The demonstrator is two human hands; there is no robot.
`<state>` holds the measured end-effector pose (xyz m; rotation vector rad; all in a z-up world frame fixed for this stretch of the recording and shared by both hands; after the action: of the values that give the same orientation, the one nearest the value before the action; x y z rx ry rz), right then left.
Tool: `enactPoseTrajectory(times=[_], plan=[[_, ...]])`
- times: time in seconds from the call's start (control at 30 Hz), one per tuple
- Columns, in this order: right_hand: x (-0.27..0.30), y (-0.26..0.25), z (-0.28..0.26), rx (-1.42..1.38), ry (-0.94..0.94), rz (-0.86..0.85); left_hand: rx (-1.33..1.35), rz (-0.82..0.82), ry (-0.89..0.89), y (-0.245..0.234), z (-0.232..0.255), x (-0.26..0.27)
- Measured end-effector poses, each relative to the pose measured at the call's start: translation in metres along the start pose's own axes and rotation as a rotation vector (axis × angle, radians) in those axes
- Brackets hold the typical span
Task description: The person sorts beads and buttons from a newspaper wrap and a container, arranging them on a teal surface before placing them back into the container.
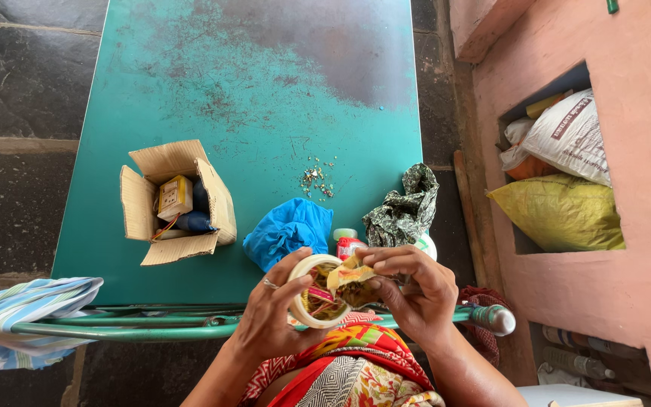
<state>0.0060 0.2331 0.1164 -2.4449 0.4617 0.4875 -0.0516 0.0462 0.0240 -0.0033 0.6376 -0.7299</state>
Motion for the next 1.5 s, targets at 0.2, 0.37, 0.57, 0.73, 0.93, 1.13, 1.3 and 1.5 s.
enactPoseTrajectory(times=[0.2, 0.37, 0.57, 0.73, 0.93, 1.13, 1.3, 1.5], plan=[[-0.013, 0.010, 0.079, 0.154, 0.083, 0.014, -0.041, 0.127, -0.079, -0.013, -0.014, 0.017], [-0.012, 0.045, 0.235, 0.301, 0.438, -0.024, -0.038, 0.283, -0.123, -0.013, -0.020, 0.031], [0.015, 0.089, 0.414, 0.435, 0.576, -0.142, 0.039, 0.665, -0.146, 0.006, -0.032, 0.064], [0.045, 0.138, 0.543, 0.528, 0.691, -0.288, 0.375, 0.923, -0.185, 0.032, -0.109, 0.165], [0.054, 0.182, 0.622, 0.478, 0.890, -0.451, 0.618, 1.005, -0.695, 0.052, -0.195, 0.297], [0.034, 0.210, 0.647, 0.615, 0.747, -0.508, 0.727, 0.881, -0.690, 0.094, -0.179, 0.315], [0.022, 0.226, 0.662, 0.631, 0.626, -0.514, 0.362, 0.797, -0.880, 0.140, -0.168, 0.309], [0.052, 0.245, 0.699, 0.103, 1.178, -0.521, 0.799, 1.137, -1.352, 0.144, -0.188, 0.360]])
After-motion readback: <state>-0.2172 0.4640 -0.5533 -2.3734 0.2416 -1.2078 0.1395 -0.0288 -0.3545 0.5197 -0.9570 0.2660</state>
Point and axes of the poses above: each hand's wrist, its own x-axis away from the middle knuckle, its own y-axis out of the palm, z = x × y, the point moved 8 cm from there along -x, towards the middle knuckle, and after that the axes turned 14 degrees about x, right-handed, at the moved point
